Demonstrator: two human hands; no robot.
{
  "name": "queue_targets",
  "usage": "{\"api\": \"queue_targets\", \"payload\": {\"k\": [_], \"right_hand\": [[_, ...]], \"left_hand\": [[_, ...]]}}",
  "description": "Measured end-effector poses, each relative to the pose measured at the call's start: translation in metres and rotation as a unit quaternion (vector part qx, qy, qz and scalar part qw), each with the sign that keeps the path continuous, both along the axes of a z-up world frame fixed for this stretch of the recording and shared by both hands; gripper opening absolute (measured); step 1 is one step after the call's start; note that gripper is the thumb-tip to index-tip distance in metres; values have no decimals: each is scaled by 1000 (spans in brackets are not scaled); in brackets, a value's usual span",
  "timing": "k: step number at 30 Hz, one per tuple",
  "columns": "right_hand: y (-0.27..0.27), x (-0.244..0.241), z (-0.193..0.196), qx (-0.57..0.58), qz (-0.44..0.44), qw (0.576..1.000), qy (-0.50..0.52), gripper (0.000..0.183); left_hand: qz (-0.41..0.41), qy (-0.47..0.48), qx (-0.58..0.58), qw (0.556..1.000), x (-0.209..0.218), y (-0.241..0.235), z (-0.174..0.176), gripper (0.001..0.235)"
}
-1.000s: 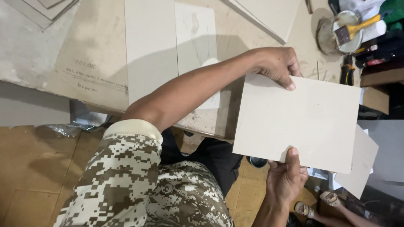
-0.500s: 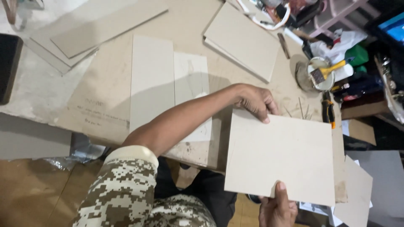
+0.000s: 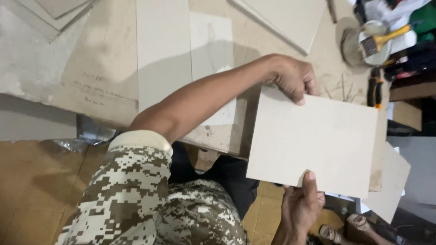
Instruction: The person is organizing and cutting cardboard sheets into smaller pieces using a utility knife on a workbench.
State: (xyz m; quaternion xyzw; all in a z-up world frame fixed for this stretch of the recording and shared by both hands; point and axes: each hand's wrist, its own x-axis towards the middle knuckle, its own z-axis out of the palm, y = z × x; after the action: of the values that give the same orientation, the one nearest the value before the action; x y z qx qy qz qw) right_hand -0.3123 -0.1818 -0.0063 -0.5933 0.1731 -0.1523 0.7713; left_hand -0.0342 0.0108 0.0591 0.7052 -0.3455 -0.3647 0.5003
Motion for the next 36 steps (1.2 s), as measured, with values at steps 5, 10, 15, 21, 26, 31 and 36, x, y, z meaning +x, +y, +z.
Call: {"api": "queue_targets", "payload": {"k": [5,10,15,21,26,31,36], "right_hand": [[-2,0,1,49,-21,999,-4,16],[-6,0,-3,48,-14,999,3,16],[24,4,-3,52,11,998,-19,25],[71,12,-37,53,-63,994,70,33],[145,16,-16,137,114,971,162,16],[176,12,-40,232,232,903,278,21],[208,24,14,286,273,835,383,49]], "left_hand": [[38,58,43,997,-11,12,20,30],[46,60,48,996,-11,11,18,33],[81,3,102,991,-6,18,1,39],[82,-137,177,971,-2,99,-23,39],[94,-178,224,953,-17,207,-44,55],[213,0,179,961,-67,290,-15,44],[278,109,225,927,-80,315,2,37]]}}
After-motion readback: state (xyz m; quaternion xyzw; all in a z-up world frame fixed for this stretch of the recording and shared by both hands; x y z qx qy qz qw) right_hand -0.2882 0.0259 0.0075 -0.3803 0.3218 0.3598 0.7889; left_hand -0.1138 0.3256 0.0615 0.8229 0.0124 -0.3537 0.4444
